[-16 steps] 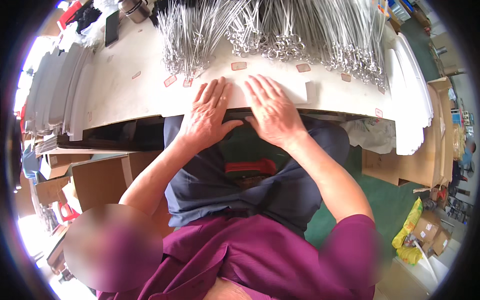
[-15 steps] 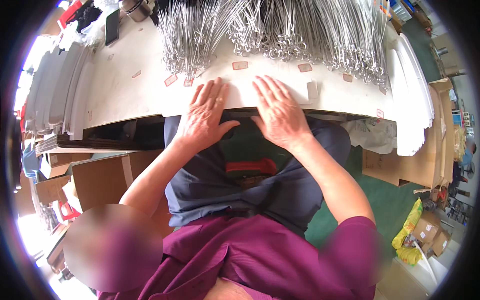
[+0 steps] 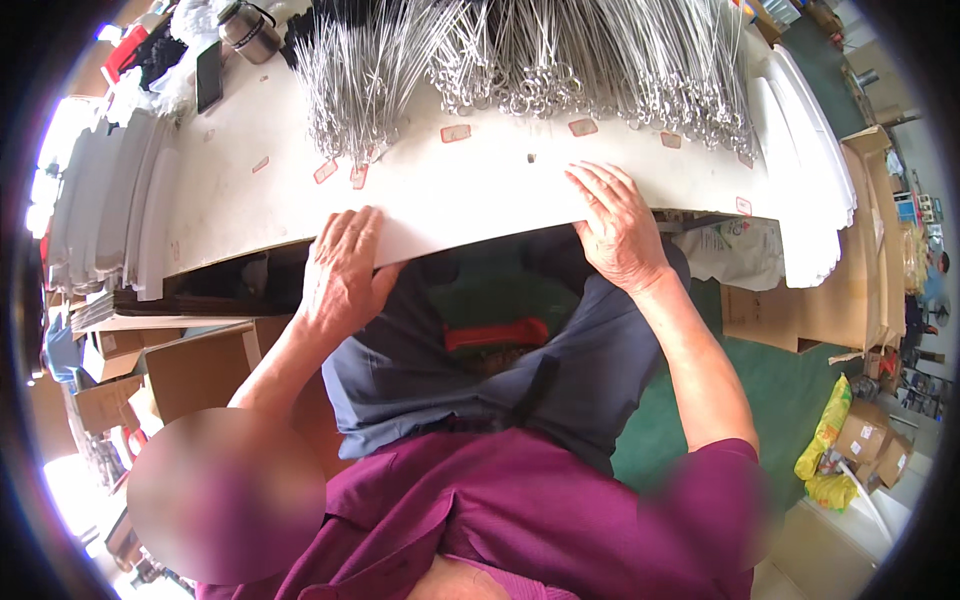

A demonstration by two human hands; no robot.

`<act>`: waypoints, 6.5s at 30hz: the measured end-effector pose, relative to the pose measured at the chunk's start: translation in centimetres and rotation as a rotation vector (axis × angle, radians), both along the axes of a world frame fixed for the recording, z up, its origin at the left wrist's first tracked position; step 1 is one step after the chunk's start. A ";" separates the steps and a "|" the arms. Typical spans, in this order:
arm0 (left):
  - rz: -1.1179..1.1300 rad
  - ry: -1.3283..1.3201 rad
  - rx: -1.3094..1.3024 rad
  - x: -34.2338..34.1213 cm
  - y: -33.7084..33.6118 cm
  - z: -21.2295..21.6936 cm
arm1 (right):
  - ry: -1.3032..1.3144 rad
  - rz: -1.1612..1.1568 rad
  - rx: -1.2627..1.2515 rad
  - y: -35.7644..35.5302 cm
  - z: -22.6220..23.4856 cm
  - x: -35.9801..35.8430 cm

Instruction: Insert bundles of small industrial brushes into cardboard boxes.

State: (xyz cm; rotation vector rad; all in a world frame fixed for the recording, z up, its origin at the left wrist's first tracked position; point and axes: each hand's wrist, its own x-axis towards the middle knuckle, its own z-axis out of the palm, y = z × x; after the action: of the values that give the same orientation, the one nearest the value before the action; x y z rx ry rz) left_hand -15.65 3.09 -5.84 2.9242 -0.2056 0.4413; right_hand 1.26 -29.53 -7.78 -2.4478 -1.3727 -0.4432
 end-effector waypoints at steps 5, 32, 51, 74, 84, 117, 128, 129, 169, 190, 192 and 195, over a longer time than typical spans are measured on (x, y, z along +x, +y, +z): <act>-0.245 0.301 -0.364 0.7 -3.8 3.7 | 0.042 0.218 0.149 3.4 2.8 -3.8; 0.122 0.413 -0.497 -1.5 -6.1 1.4 | 0.412 -0.081 0.538 6.6 -0.4 -11.7; -0.003 0.425 -0.595 -0.9 -7.3 1.0 | 1.405 -0.052 0.610 5.9 -0.4 -12.1; 0.058 0.355 -0.528 -1.8 -7.3 -1.1 | 1.189 -0.183 0.691 7.7 -0.3 -12.9; 0.073 0.444 -0.604 -2.2 -7.6 -0.6 | 1.422 -0.335 0.864 8.5 -0.4 -13.5; 0.061 0.421 -0.675 -2.0 -6.7 0.4 | 0.913 -0.071 0.747 9.9 -1.0 -14.9; 0.174 0.169 -0.182 -2.6 1.9 3.3 | 0.883 -0.151 0.789 10.3 0.4 -9.7; 0.376 0.220 -0.351 -1.7 3.6 3.7 | 0.728 -0.152 0.711 10.0 1.0 -8.7; 0.022 -0.505 -0.339 5.6 3.5 9.9 | 1.623 0.012 0.870 18.3 4.2 -1.5; -0.207 -0.448 -0.280 4.9 1.5 4.7 | 1.675 0.178 1.513 22.3 11.0 3.1; -0.227 -0.411 -0.296 4.9 0.2 4.5 | 1.619 0.050 1.555 20.8 11.6 2.3; -0.267 -0.320 -0.356 4.5 -2.3 4.4 | 1.538 0.190 1.622 17.0 10.0 2.4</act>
State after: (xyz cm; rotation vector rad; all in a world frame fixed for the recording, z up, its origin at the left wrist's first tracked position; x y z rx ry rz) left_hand -11.10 0.76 -1.41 2.4238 -0.4961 0.8052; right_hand 3.63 -12.56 2.22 -0.6795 -0.1629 0.3267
